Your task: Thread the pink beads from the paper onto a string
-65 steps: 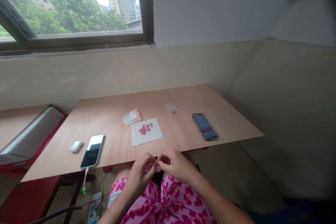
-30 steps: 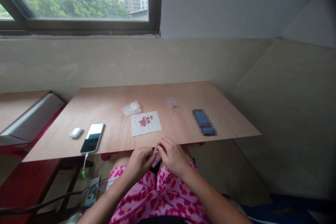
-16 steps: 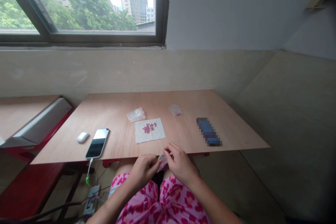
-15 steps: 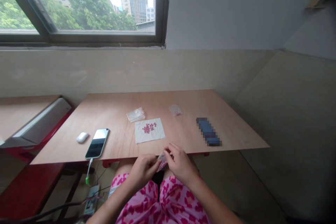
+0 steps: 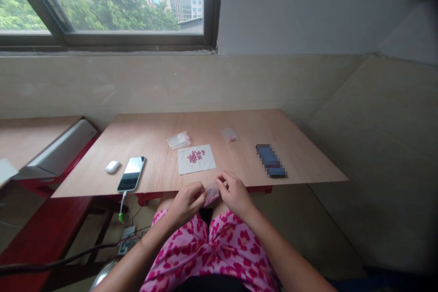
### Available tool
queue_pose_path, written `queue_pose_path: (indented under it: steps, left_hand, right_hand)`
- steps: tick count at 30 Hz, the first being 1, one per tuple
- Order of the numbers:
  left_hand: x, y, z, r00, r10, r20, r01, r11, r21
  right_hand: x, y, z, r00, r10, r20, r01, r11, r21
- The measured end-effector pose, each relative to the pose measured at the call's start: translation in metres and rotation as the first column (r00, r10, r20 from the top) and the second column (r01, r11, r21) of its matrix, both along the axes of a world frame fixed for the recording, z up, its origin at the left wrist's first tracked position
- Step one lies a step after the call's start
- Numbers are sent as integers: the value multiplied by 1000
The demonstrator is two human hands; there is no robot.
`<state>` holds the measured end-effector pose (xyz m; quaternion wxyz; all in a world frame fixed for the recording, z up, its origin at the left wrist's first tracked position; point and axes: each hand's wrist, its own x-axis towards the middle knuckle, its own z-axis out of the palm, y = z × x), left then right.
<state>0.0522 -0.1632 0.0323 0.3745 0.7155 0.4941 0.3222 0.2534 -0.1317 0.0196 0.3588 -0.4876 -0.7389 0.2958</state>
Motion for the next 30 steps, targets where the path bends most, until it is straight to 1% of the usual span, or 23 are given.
queue_pose_path:
  steps: [3, 5, 8, 11, 13, 17, 20, 22, 26, 30]
  left_hand:
    - [-2, -6, 4, 1000, 13, 6, -13, 1000, 1]
    - [-5, -10, 6, 1000, 28, 4, -28, 1000, 6]
    - [-11, -13, 5, 999, 31, -16, -30, 999, 42]
    - [-14, -11, 4, 997, -27, -68, 33, 996, 87]
    - [-12, -9, 4, 994, -59, -96, 68, 993, 95]
    - [-5, -5, 2, 994, -74, -81, 81, 993, 88]
    - [-5, -3, -1, 996, -71, -62, 76, 995, 68]
    - [-7, -2, -2, 995, -67, -68, 71, 996, 49]
    - [-16, 5, -7, 991, -54, -119, 59, 998, 39]
    - [-23, 8, -12, 987, -50, -155, 51, 999, 4]
  right_hand:
    - [-2, -6, -3, 999, -4, -37, 3, 1000, -20]
    - [-2, -9, -2, 997, 18, -72, -19, 1000, -25]
    - [2, -12, 1, 984, 112, -138, -124, 989, -84]
    - [5, -13, 5, 957, 219, -191, -255, 949, -186]
    - [4, -12, 6, 951, 255, -177, -288, 938, -194]
    - [0, -11, 7, 954, 281, -104, -293, 947, -131]
    - [-1, -9, 5, 952, 299, -70, -305, 945, -115]
    - [0, -6, 4, 954, 293, -63, -299, 945, -133]
    - [4, 1, 2, 957, 271, -102, -288, 929, -231]
    - [8, 3, 4, 951, 299, -76, -309, 920, -240]
